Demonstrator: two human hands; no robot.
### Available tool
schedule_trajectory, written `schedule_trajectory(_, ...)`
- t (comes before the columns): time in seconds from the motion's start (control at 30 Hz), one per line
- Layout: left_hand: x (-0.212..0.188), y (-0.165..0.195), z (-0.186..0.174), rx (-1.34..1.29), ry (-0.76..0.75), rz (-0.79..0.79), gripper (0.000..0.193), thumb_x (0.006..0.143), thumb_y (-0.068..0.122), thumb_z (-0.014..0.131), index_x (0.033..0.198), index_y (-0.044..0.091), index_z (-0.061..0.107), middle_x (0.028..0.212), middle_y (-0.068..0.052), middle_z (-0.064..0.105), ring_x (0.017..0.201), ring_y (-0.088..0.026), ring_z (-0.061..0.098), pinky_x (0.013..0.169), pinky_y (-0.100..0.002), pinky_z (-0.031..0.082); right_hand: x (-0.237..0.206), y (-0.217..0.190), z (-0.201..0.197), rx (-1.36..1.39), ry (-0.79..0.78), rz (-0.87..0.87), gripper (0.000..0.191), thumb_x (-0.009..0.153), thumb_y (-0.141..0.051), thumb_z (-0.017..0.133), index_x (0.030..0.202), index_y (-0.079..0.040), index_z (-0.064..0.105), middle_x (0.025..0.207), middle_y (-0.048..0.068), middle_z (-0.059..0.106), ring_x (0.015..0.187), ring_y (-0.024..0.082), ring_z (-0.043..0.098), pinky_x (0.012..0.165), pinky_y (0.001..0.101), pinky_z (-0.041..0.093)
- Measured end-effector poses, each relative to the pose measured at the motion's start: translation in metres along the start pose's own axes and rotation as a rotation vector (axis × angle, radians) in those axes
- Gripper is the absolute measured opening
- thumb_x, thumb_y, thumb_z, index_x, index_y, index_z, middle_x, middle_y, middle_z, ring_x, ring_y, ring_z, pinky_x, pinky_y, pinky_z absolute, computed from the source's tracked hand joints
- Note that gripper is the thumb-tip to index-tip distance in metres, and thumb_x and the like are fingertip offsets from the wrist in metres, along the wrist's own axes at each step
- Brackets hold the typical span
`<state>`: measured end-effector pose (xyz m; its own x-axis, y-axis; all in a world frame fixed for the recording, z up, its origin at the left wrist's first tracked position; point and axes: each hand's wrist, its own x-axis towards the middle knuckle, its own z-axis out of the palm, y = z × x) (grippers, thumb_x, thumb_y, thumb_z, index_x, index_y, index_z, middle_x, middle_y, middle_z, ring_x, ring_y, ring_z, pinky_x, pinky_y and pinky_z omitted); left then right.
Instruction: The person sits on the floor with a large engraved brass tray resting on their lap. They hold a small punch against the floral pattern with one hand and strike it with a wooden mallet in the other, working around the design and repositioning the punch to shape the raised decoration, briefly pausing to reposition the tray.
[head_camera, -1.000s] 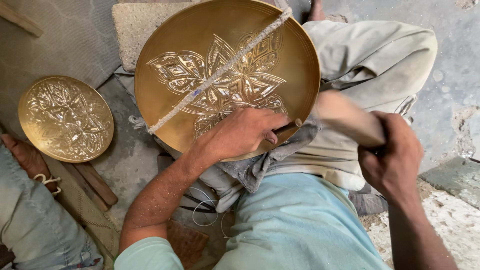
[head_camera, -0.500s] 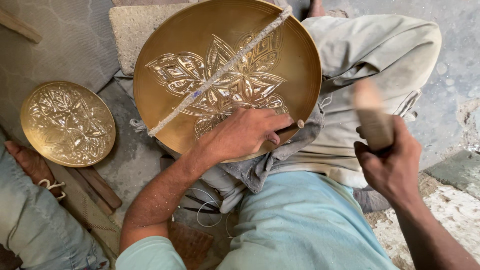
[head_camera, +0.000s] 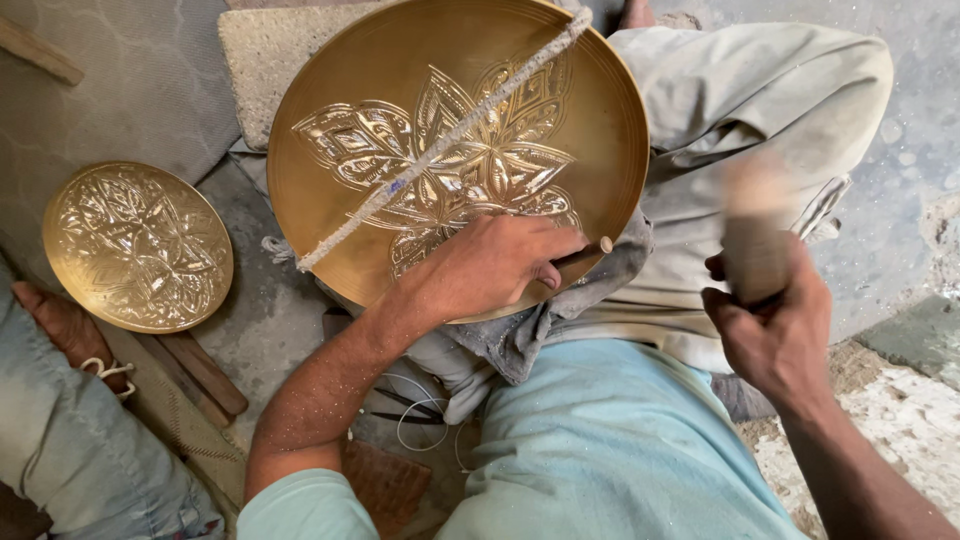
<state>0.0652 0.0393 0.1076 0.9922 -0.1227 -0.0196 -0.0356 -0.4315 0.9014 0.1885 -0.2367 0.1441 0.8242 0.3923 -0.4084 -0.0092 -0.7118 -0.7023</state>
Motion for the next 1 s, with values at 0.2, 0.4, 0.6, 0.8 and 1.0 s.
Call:
schedule_trajectory(0.2,-0.001,0.003,-0.001,0.010,-0.022,-0.016,0.044,0.081,0.006,0.076,0.122,0.015,0.064,0.088,-0.013,0.068,0.083,-0.038,0.070,0.066,-0.047,0.055,-0.001,-0.008,-0.003,-0.110,0.028,-0.004,0.045,0.083,0.002,0.072,0.124,0.002,0.056,0.110,0.013,0.073,0.102,0.023,0.072,0.088,0.0367,0.059)
schedule_trajectory(0.4,-0.002,0.001,0.001,0.024,-0.009,0.003,0.043,0.082,0.002,0.072,0.122,0.013,0.064,0.092,-0.012,0.069,0.086,-0.037,0.070,0.070,-0.046,0.056,0.003,-0.013,-0.007,-0.802,0.062,-0.475,0.058,0.061,0.010,0.073,0.118,0.001,0.064,0.103,0.018,0.073,0.098,0.031,0.071,0.086,0.0454,0.057)
schedule_trajectory(0.6,-0.003,-0.003,0.003,0.024,-0.036,-0.045,0.028,0.085,0.000,0.071,0.111,0.010,0.065,0.091,-0.010,0.070,0.089,-0.033,0.072,0.074,-0.044,0.057,0.001,-0.002,-0.001,-0.700,-0.006,-0.309,0.057,0.068,0.008,0.066,0.124,-0.004,0.064,0.101,0.016,0.072,0.093,0.031,0.067,0.087,0.0476,0.051)
schedule_trajectory(0.8,-0.003,0.000,0.002,-0.032,-0.068,-0.058,0.027,0.084,-0.002,0.070,0.108,0.009,0.063,0.091,-0.009,0.069,0.086,-0.027,0.076,0.071,-0.042,0.058,-0.002,0.003,-0.002,-0.811,0.048,-0.466,0.057,0.063,0.010,0.071,0.119,0.001,0.063,0.101,0.018,0.074,0.096,0.031,0.072,0.085,0.0468,0.056)
schedule_trajectory(1.0,-0.004,0.003,0.001,0.025,0.030,0.009,0.035,0.082,0.000,0.073,0.115,0.008,0.062,0.092,-0.012,0.069,0.086,-0.038,0.069,0.067,-0.046,0.055,-0.003,0.002,-0.004,0.046,0.026,-0.010,0.049,0.082,0.004,0.067,0.130,0.001,0.053,0.111,0.015,0.070,0.103,0.023,0.071,0.088,0.0384,0.059)
